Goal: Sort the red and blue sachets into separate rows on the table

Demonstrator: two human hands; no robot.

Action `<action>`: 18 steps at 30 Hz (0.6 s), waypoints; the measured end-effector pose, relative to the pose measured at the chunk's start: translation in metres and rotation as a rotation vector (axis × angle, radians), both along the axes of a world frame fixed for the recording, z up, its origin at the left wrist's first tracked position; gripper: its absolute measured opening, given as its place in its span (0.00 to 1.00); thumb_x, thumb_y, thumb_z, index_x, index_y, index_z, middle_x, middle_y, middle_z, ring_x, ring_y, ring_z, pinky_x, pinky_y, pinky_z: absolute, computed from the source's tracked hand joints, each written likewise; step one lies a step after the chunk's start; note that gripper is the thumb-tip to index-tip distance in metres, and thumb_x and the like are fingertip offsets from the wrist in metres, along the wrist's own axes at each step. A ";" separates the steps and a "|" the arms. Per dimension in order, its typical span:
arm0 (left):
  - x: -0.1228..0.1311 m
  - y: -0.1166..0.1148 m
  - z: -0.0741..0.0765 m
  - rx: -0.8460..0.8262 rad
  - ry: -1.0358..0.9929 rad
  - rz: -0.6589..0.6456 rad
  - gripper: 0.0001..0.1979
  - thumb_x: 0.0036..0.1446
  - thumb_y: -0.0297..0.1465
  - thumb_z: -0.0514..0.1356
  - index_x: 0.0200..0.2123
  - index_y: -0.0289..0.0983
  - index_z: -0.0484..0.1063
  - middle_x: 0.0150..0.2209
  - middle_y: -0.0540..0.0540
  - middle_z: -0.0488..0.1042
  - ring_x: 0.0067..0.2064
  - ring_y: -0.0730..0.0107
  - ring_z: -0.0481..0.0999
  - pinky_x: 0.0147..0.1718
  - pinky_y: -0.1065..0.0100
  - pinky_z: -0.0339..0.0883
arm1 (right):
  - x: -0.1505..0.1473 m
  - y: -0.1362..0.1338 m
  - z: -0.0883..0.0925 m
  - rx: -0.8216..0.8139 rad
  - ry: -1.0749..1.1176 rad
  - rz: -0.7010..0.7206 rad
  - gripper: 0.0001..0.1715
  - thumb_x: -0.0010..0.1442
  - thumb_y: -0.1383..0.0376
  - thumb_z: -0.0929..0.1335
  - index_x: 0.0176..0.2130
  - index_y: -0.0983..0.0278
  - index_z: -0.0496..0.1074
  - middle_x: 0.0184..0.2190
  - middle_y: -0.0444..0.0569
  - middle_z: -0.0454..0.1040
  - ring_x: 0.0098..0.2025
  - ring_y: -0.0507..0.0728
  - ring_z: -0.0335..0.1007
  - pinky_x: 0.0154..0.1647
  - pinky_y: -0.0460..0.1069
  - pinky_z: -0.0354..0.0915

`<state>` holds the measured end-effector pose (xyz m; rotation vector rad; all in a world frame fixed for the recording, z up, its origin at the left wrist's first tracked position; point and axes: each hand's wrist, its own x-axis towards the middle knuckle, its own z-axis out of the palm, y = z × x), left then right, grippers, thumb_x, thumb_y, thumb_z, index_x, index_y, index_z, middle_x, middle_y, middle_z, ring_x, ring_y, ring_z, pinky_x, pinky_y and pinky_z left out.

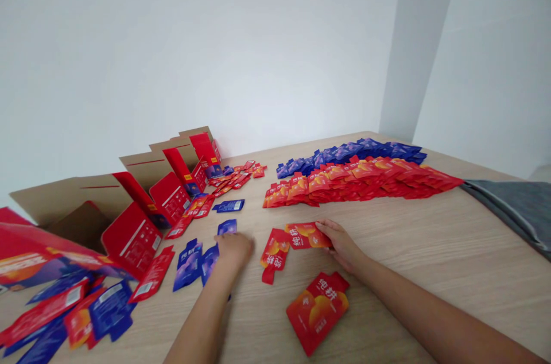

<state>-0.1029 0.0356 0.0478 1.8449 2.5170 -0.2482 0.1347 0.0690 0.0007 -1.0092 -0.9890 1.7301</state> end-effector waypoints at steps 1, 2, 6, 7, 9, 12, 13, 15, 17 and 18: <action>0.002 -0.001 0.005 0.035 -0.012 -0.020 0.25 0.57 0.39 0.47 0.39 0.22 0.74 0.42 0.18 0.71 0.49 0.35 0.68 0.47 0.40 0.50 | 0.000 0.001 0.000 -0.008 0.028 0.002 0.12 0.48 0.59 0.69 0.30 0.62 0.62 0.19 0.39 0.67 0.18 0.48 0.60 0.14 0.41 0.49; 0.005 -0.003 0.009 0.074 -0.041 -0.053 0.25 0.58 0.39 0.46 0.36 0.23 0.75 0.40 0.20 0.73 0.48 0.37 0.69 0.47 0.43 0.53 | 0.001 0.002 0.001 -0.008 0.065 0.004 0.13 0.47 0.61 0.69 0.30 0.62 0.63 0.20 0.39 0.68 0.19 0.49 0.62 0.15 0.41 0.53; 0.021 -0.005 0.011 0.073 -0.319 -0.145 0.24 0.48 0.46 0.55 0.36 0.31 0.74 0.41 0.29 0.74 0.44 0.46 0.72 0.42 0.57 0.62 | 0.002 0.004 0.002 0.016 0.159 -0.016 0.19 0.41 0.64 0.73 0.33 0.63 0.64 0.27 0.43 0.74 0.26 0.52 0.69 0.26 0.45 0.64; 0.025 -0.006 0.008 0.057 -0.402 -0.170 0.24 0.42 0.46 0.61 0.37 0.32 0.74 0.41 0.31 0.74 0.43 0.48 0.73 0.40 0.60 0.62 | 0.003 0.004 0.002 0.028 0.150 -0.030 0.19 0.41 0.63 0.73 0.33 0.63 0.65 0.26 0.43 0.74 0.26 0.52 0.69 0.26 0.45 0.64; 0.033 -0.006 -0.001 0.065 -0.566 -0.243 0.26 0.32 0.39 0.67 0.38 0.34 0.73 0.41 0.35 0.75 0.42 0.50 0.73 0.39 0.63 0.63 | 0.003 0.003 0.003 0.071 0.111 -0.039 0.19 0.42 0.60 0.73 0.33 0.64 0.65 0.25 0.43 0.73 0.25 0.52 0.68 0.26 0.46 0.64; 0.039 -0.005 -0.016 0.025 -0.847 -0.334 0.19 0.33 0.29 0.66 0.34 0.36 0.73 0.37 0.43 0.76 0.38 0.58 0.73 0.37 0.65 0.64 | 0.003 0.000 0.003 0.181 0.072 0.044 0.19 0.45 0.56 0.71 0.34 0.63 0.63 0.25 0.42 0.72 0.26 0.53 0.68 0.29 0.47 0.63; 0.040 -0.003 -0.020 -0.002 -0.961 -0.362 0.15 0.35 0.27 0.64 0.32 0.36 0.73 0.34 0.45 0.76 0.36 0.61 0.73 0.37 0.66 0.65 | 0.002 -0.001 0.003 0.220 0.045 0.101 0.19 0.47 0.55 0.70 0.34 0.62 0.63 0.25 0.41 0.72 0.27 0.53 0.68 0.29 0.47 0.63; 0.040 0.001 -0.026 -0.032 -1.201 -0.407 0.11 0.38 0.27 0.62 0.31 0.36 0.73 0.33 0.47 0.76 0.36 0.64 0.73 0.38 0.67 0.65 | 0.001 -0.003 0.002 0.310 -0.061 0.214 0.18 0.49 0.53 0.69 0.34 0.62 0.63 0.24 0.41 0.70 0.26 0.53 0.66 0.28 0.47 0.61; 0.038 0.005 -0.028 -0.024 -1.406 -0.426 0.14 0.39 0.28 0.63 0.35 0.36 0.73 0.34 0.47 0.76 0.37 0.66 0.73 0.39 0.67 0.64 | 0.001 -0.004 0.000 0.443 -0.230 0.250 0.16 0.50 0.54 0.68 0.32 0.63 0.65 0.24 0.42 0.68 0.28 0.53 0.64 0.29 0.47 0.60; 0.037 0.007 -0.029 -0.031 -1.477 -0.412 0.17 0.38 0.28 0.64 0.36 0.35 0.73 0.35 0.46 0.76 0.37 0.66 0.73 0.39 0.68 0.64 | 0.001 -0.004 -0.001 0.525 -0.313 0.227 0.14 0.50 0.55 0.68 0.31 0.63 0.67 0.26 0.44 0.68 0.31 0.54 0.64 0.31 0.47 0.60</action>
